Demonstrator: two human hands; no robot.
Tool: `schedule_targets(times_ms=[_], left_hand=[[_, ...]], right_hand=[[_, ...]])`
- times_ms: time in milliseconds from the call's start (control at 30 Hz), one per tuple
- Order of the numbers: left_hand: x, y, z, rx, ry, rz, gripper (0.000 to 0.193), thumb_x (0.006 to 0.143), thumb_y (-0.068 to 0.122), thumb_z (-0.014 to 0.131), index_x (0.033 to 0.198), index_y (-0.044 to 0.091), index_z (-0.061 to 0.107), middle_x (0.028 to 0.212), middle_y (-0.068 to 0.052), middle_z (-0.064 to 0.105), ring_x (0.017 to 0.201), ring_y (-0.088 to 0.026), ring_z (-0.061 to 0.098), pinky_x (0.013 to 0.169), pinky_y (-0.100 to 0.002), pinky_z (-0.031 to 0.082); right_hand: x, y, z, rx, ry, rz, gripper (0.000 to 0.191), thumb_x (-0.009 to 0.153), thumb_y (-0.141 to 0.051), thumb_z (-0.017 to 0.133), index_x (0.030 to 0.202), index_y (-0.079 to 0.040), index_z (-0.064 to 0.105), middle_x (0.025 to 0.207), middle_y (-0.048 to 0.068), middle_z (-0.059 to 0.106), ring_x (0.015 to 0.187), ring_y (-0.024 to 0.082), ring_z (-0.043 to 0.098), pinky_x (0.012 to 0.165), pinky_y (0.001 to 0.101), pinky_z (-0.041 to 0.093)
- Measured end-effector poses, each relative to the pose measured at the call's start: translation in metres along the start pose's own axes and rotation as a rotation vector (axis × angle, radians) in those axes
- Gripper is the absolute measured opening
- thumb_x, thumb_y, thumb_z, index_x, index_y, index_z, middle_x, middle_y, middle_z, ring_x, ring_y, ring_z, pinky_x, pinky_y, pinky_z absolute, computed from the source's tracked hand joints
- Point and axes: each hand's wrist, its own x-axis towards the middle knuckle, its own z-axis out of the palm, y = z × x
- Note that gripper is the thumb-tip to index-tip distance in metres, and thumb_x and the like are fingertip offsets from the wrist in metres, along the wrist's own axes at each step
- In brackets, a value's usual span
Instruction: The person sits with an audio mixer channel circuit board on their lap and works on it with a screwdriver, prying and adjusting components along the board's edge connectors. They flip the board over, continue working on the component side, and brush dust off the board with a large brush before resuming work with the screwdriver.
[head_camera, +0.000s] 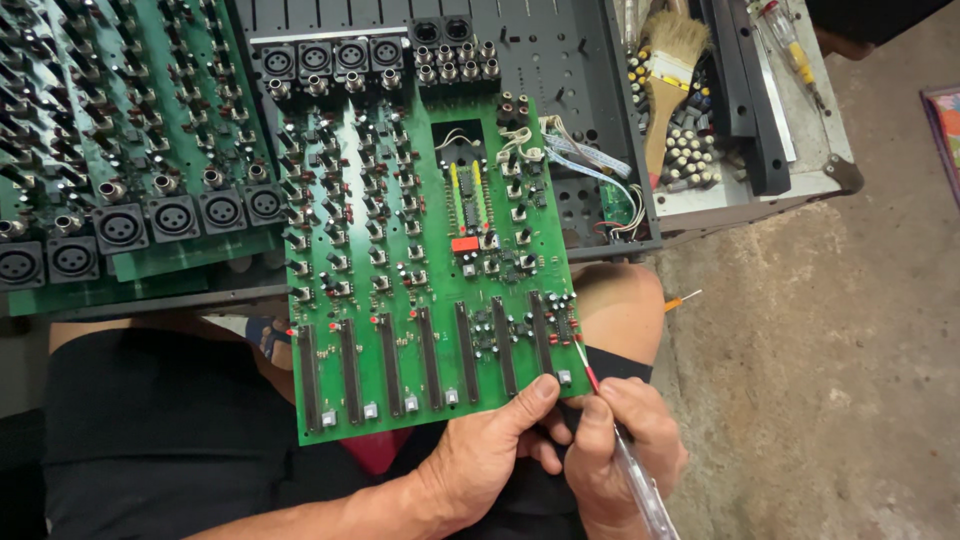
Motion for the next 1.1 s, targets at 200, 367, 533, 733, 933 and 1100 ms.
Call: schedule_targets(times_ms=[200, 367, 533, 733, 933, 1100], left_hand=[[0.000, 0.001, 0.003, 0.016, 0.018, 0.046, 0.037, 0.100, 0.034, 0.062, 0.114, 0.001, 0.068, 0.088, -0.007, 0.067, 0.073, -0.013, 0.065, 0.055, -0.026, 0.056], [0.000, 0.001, 0.003, -0.007, 0.028, 0.060, 0.035, 0.098, 0.031, 0.062, 0.114, 0.001, 0.068, 0.095, -0.005, 0.069, 0.076, -0.012, 0.066, 0.055, -0.026, 0.056], [0.003, -0.003, 0.001, -0.032, 0.040, 0.046, 0.033, 0.100, 0.029, 0.064, 0.113, -0.001, 0.068, 0.094, -0.007, 0.067, 0.077, -0.014, 0.066, 0.055, -0.027, 0.057], [0.005, -0.003, -0.003, -0.035, -0.015, 0.021, 0.032, 0.101, 0.030, 0.061, 0.116, 0.002, 0.067, 0.104, -0.009, 0.072, 0.079, -0.014, 0.065, 0.058, -0.027, 0.058], [0.006, -0.003, -0.002, -0.040, -0.013, 0.009, 0.034, 0.100, 0.031, 0.061, 0.117, 0.003, 0.067, 0.104, -0.009, 0.073, 0.079, -0.014, 0.066, 0.060, -0.028, 0.058], [0.006, -0.003, -0.002, -0.048, -0.004, -0.016, 0.036, 0.100, 0.032, 0.061, 0.117, 0.002, 0.069, 0.105, -0.009, 0.074, 0.080, -0.013, 0.065, 0.063, -0.028, 0.059]], right_hand=[[0.002, -0.002, 0.004, -0.021, -0.016, 0.019, 0.011, 0.098, -0.006, 0.065, 0.105, -0.005, 0.058, 0.092, 0.011, 0.070, 0.081, 0.025, 0.071, 0.071, 0.0341, 0.060], [-0.001, -0.004, 0.006, -0.002, 0.012, 0.125, 0.009, 0.098, -0.005, 0.064, 0.103, -0.004, 0.057, 0.089, 0.010, 0.069, 0.077, 0.022, 0.070, 0.072, 0.0355, 0.059], [-0.003, -0.002, 0.009, 0.159, 0.047, 0.291, 0.007, 0.098, -0.001, 0.060, 0.101, -0.004, 0.055, 0.083, 0.010, 0.065, 0.071, 0.019, 0.065, 0.069, 0.0327, 0.055], [0.019, 0.014, -0.003, 0.907, 0.289, 0.596, 0.009, 0.097, 0.002, 0.055, 0.105, 0.001, 0.057, 0.084, 0.010, 0.058, 0.065, 0.012, 0.045, 0.060, 0.0300, 0.043], [0.045, 0.039, -0.005, 1.125, -0.014, 0.567, 0.013, 0.103, -0.001, 0.063, 0.115, 0.002, 0.061, 0.077, 0.004, 0.053, 0.070, 0.012, 0.044, 0.064, 0.0290, 0.038], [0.059, 0.049, 0.000, 1.162, -0.064, 0.653, 0.018, 0.107, -0.019, 0.063, 0.113, -0.001, 0.060, 0.087, 0.009, 0.058, 0.070, 0.014, 0.046, 0.064, 0.0299, 0.041]])
